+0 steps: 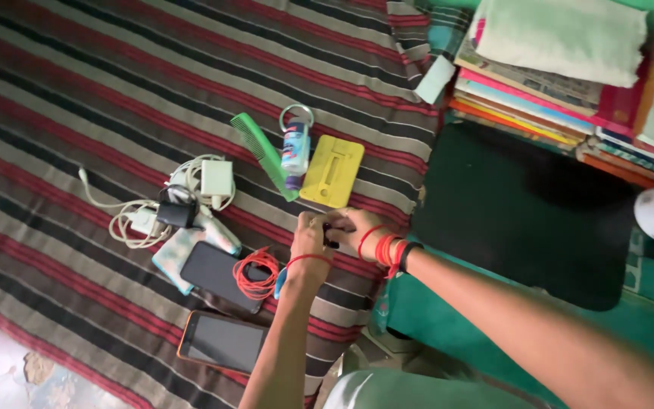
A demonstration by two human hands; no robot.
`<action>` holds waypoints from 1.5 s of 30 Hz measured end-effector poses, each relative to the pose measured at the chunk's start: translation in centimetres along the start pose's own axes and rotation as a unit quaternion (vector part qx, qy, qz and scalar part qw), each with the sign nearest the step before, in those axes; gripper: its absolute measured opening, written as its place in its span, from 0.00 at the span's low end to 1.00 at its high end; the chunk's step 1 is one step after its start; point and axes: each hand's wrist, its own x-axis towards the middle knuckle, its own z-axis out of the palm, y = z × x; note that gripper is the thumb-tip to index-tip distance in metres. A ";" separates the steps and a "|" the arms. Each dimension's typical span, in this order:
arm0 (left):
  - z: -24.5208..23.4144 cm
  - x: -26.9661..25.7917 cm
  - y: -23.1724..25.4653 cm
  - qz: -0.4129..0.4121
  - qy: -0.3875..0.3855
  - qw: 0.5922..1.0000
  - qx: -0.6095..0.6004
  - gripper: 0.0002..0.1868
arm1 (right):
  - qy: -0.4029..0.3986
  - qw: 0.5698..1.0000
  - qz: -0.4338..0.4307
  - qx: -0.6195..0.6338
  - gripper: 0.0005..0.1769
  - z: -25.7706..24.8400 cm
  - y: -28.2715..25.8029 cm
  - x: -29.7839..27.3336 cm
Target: The person picks up various small items from a striped surface and places them onto a nearby table. Items handled include a white container, a black adapter, a blue clip, a green comb, a yellow case, a small bottle, a white ring, and several white chargers with cables. The person also briefly adjusts a folded cloth on the table.
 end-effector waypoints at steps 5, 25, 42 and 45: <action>3.1 0.7 2.3 0.072 -0.022 0.993 -0.091 0.30 | 0.000 0.999 -0.008 0.034 0.19 -4.2 3.7 -1.7; 28.8 1.5 21.1 0.040 -0.271 0.953 -0.130 0.27 | 0.417 0.760 0.339 0.365 0.19 -30.3 20.8 -23.3; 37.8 1.1 32.9 0.005 -0.390 0.921 0.004 0.30 | 0.553 0.512 0.268 0.600 0.13 -46.5 44.2 -41.4; 37.9 1.3 34.8 0.021 -0.385 0.921 -0.060 0.30 | 0.532 0.517 0.258 0.619 0.14 -46.7 42.4 -41.5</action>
